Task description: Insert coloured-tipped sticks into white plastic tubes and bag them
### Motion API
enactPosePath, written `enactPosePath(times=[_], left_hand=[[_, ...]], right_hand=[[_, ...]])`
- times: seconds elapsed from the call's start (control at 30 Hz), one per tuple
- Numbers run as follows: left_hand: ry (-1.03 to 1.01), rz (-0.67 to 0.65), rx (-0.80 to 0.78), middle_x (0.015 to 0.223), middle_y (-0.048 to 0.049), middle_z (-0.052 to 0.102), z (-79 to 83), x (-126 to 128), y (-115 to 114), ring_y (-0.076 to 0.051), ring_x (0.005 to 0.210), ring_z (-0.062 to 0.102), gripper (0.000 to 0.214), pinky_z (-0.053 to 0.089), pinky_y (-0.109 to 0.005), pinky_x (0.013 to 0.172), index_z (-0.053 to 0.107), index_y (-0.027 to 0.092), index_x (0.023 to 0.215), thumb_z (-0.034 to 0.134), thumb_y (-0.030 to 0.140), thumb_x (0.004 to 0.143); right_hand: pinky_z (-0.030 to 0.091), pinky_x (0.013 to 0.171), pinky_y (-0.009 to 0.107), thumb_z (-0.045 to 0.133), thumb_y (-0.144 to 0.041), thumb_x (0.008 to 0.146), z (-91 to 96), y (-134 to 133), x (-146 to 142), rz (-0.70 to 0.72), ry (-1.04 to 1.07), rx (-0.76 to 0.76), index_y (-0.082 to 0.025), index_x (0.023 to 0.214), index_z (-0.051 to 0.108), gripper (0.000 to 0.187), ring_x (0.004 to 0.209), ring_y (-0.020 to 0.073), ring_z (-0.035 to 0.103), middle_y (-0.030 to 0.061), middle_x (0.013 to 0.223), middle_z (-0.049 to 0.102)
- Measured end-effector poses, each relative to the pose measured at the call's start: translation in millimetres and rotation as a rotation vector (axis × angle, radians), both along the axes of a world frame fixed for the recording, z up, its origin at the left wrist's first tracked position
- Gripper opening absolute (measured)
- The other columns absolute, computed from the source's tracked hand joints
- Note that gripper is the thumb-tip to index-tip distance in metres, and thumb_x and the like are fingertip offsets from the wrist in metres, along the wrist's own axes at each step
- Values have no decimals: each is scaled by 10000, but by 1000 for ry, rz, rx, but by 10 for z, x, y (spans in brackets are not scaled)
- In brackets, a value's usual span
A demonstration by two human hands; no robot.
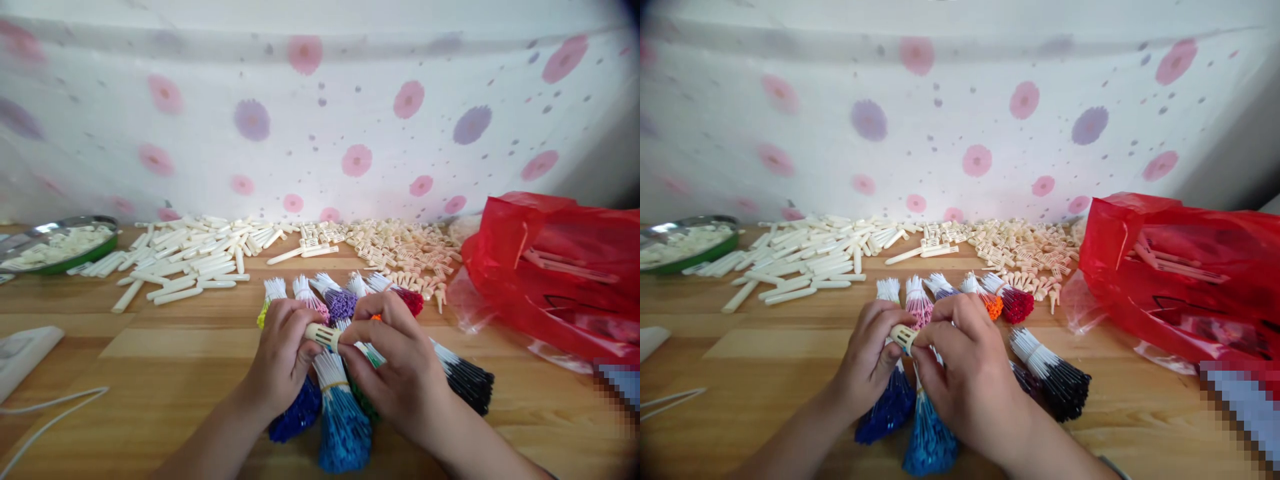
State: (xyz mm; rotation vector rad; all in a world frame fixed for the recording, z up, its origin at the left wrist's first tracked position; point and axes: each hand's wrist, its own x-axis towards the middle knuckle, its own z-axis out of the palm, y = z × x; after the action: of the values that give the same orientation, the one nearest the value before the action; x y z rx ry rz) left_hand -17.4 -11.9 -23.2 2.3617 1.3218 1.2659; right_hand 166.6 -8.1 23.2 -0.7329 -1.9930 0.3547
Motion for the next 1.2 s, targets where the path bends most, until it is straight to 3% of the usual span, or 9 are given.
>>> enactPosePath(times=[0.13, 0.23, 0.5, 0.77, 1.03, 1.2], left_hand=[[-45, 7, -9, 989, -79, 468, -3, 4, -14, -238, 951, 450, 426, 377, -378, 823, 524, 194, 1051, 278, 517, 923], [-171, -61, -78, 969, -67, 480, -5, 19, -17, -227, 947, 465, 420, 390, -358, 816, 534, 210, 1025, 276, 525, 922], [-373, -201, -203, 892, -48, 515, -14, 46, -9, -205, 862, 510, 403, 420, -325, 756, 544, 219, 947, 295, 535, 920], [-257, -45, -72, 931, -50, 494, -46, 22, -1, -209, 881, 497, 415, 427, -336, 772, 554, 228, 996, 315, 555, 905], [-137, 135, 53, 944, -74, 506, -6, 8, -7, -233, 912, 489, 459, 429, -360, 774, 579, 211, 1000, 309, 569, 897], [-94, 190, 93, 942, -79, 513, 1, 2, -27, -242, 934, 482, 450, 419, -370, 796, 591, 208, 996, 323, 557, 899]], right_hand=[[423, 684, 292, 555, -44, 803, 21, -20, 12, 59, 25, -58, -171, 849, 615, 148, 807, 146, 481, 28, 858, 467], [441, 713, 293, 539, -31, 798, 36, -47, 57, 121, 124, -87, -192, 909, 614, 210, 841, 150, 497, 26, 876, 469], [468, 688, 316, 559, -50, 781, 91, -131, 41, 133, 85, 16, -176, 1046, 611, 299, 815, 168, 509, 53, 910, 485], [468, 664, 341, 563, -71, 784, 32, -193, -86, 8, 44, 33, -162, 1070, 594, 302, 802, 186, 503, 72, 912, 508], [493, 690, 293, 553, -82, 796, -17, -169, -103, 73, 204, -144, -202, 1072, 603, 305, 823, 159, 532, 49, 912, 502], [508, 694, 256, 574, -96, 780, -11, -135, -132, 72, 275, -215, -200, 973, 643, 229, 807, 145, 556, 38, 865, 538]])
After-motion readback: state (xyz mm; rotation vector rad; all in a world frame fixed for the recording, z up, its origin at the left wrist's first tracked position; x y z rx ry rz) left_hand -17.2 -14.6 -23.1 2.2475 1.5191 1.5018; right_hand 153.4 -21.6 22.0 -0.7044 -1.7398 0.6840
